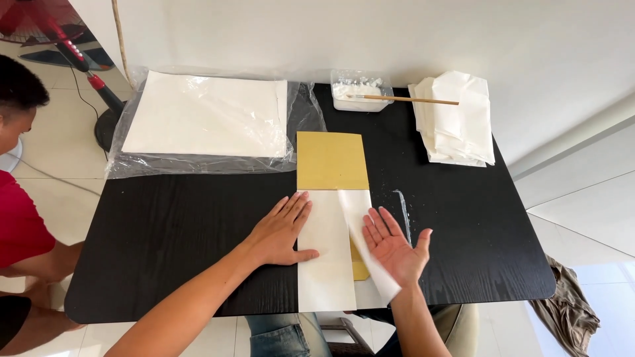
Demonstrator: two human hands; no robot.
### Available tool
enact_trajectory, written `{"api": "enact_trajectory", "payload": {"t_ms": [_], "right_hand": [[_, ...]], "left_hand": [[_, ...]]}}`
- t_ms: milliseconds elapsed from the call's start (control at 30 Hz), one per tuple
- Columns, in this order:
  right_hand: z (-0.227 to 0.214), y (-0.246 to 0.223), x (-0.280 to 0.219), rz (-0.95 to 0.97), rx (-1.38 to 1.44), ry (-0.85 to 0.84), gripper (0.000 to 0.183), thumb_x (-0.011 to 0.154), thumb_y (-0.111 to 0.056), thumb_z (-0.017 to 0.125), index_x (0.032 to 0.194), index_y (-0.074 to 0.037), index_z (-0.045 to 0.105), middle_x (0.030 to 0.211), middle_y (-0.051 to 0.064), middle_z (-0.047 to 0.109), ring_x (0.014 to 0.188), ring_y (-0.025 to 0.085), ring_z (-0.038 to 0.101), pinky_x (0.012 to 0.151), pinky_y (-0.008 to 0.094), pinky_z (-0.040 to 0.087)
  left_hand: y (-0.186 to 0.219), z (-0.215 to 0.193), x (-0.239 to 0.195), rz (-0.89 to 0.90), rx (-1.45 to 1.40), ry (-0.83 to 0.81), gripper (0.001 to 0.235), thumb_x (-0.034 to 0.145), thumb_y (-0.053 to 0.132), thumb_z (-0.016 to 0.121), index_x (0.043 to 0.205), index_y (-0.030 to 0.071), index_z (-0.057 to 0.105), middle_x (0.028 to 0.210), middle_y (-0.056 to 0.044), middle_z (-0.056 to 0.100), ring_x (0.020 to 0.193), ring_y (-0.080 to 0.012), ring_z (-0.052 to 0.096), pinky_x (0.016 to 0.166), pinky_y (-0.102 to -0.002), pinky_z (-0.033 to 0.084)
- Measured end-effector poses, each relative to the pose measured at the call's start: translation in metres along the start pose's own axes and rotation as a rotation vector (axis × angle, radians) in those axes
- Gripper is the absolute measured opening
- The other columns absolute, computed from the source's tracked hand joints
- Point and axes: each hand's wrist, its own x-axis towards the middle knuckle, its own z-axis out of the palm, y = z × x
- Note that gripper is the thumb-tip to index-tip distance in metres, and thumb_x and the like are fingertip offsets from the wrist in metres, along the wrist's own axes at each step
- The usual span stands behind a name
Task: Folding and gluing paper bags manually at a table.
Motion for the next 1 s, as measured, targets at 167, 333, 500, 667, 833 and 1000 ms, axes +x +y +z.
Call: {"api": "enact_trajectory", "payload": {"t_ms": [167,333,500,667,833,1000], "right_hand": [[0.053,0.019,-0.012,0.027,-0.090,0.203,0.103,0.096,-0.075,0.017,0.148,0.011,0.039,0.157,0.028,0.043,0.150,0.037,0.038,0.127,0.047,0.026],[0.056,0.019,-0.014,0.063,-0.123,0.224,0.098,0.098,-0.071,0.021,0.146,0.012,0.041,0.155,0.030,0.044,0.150,0.037,0.039,0.127,0.048,0.027],[0.070,0.022,-0.026,0.136,-0.192,0.253,0.095,0.098,-0.067,0.023,0.146,0.013,0.039,0.155,0.030,0.043,0.146,0.037,0.040,0.126,0.048,0.028],[0.082,0.028,-0.052,0.203,-0.233,0.303,0.087,0.100,-0.060,0.026,0.142,0.015,0.041,0.151,0.033,0.045,0.142,0.039,0.044,0.123,0.048,0.032],[0.072,0.038,-0.086,0.267,-0.293,0.348,0.079,0.105,-0.052,0.021,0.135,0.017,0.046,0.143,0.038,0.052,0.136,0.045,0.050,0.121,0.054,0.035],[0.028,0.038,-0.114,0.334,-0.389,0.210,0.063,0.105,-0.037,0.023,0.129,0.016,0.049,0.135,0.039,0.060,0.121,0.043,0.057,0.105,0.052,0.044]], "left_hand": [[0.005,0.008,0.003,0.005,0.017,0.025,0.119,0.086,0.079,0.053,0.153,-0.015,0.022,0.165,-0.032,0.016,0.156,-0.0380,0.009,0.123,-0.047,0.003],[0.009,0.007,0.006,-0.022,0.012,0.049,0.126,0.082,0.083,0.056,0.153,-0.016,0.023,0.164,-0.033,0.019,0.156,-0.0380,0.010,0.122,-0.052,0.005],[0.009,0.006,0.007,-0.050,0.001,0.010,0.127,0.081,0.084,0.057,0.153,-0.015,0.023,0.165,-0.031,0.019,0.156,-0.0369,0.010,0.121,-0.052,0.007],[0.008,0.007,0.006,-0.044,0.024,0.018,0.127,0.080,0.085,0.057,0.152,-0.015,0.026,0.164,-0.031,0.020,0.156,-0.0371,0.012,0.121,-0.052,0.008],[0.006,0.012,0.008,-0.054,0.023,0.009,0.129,0.080,0.086,0.056,0.154,-0.014,0.021,0.165,-0.031,0.017,0.156,-0.0357,0.009,0.121,-0.052,0.006],[0.008,0.005,0.013,-0.082,0.022,-0.078,0.130,0.079,0.084,0.061,0.154,-0.014,0.020,0.166,-0.030,0.014,0.157,-0.0349,0.005,0.122,-0.053,0.003]]}}
